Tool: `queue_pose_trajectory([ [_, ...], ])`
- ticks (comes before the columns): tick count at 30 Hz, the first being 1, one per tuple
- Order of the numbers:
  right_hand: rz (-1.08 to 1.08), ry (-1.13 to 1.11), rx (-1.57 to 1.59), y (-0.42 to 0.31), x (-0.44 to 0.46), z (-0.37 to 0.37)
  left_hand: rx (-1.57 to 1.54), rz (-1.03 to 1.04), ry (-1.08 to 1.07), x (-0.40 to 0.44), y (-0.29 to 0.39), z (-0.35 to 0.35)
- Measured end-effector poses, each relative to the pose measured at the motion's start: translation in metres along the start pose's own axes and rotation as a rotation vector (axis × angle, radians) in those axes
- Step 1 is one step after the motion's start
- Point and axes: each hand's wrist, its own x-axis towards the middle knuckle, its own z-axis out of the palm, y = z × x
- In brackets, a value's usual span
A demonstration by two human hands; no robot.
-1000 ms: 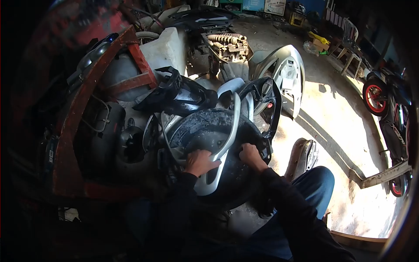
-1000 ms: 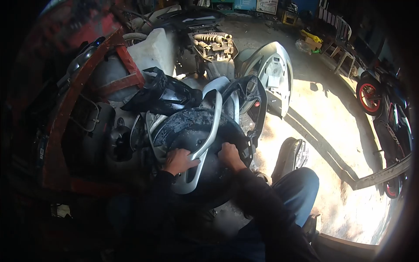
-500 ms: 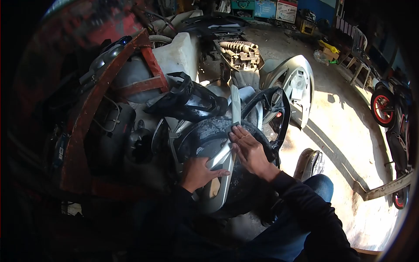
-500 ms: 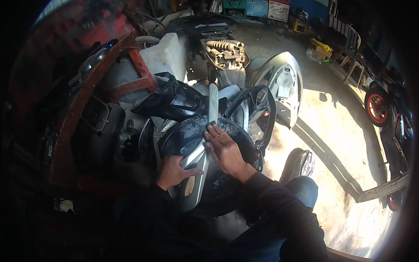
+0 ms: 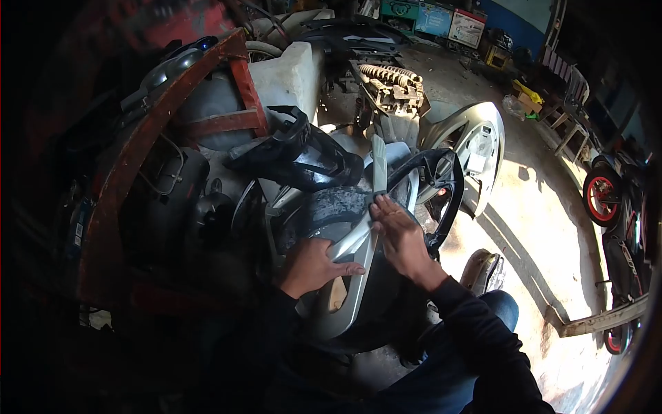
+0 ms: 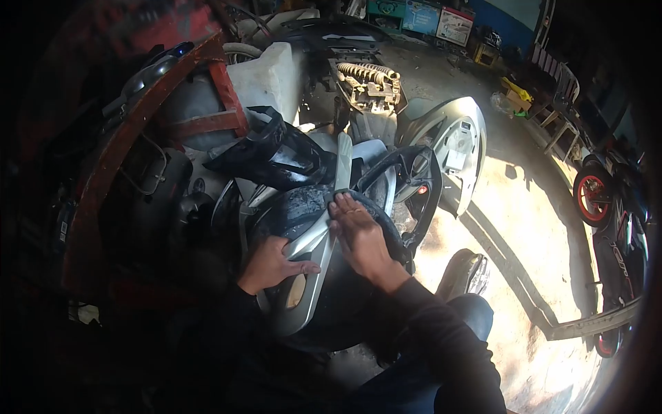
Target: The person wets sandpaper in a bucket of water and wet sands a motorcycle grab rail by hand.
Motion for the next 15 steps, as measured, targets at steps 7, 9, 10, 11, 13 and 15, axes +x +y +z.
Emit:
queue_pose_trajectory([
  [7,0.001,-0.026,0.044,0.004,0.006,-0.004,0.006,-0.016,-0.037,0.001,-0.01,0.01],
  [9,-0.086,-0.072,0.102,-0.028,-0.008,-0.012,-0.074,-0.05,-0.096,0.001,0.001,-0.003],
  [10,-0.17,-0.122,0.164,-0.042,-0.012,-0.016,-0.074,-0.052,-0.095,0.0,0.002,-0.003],
  [11,-0.173,-0.114,0.193,-0.031,-0.011,-0.014,-0.067,-0.032,-0.077,-0.002,0.002,-0.003],
  [13,-0.082,-0.049,0.119,-0.002,0.002,-0.011,-0.046,0.005,-0.054,-0.004,0.005,-0.004],
  [15,0.002,-0.001,0.108,-0.014,-0.004,-0.006,-0.089,-0.02,-0.089,-0.003,0.001,-0.005],
])
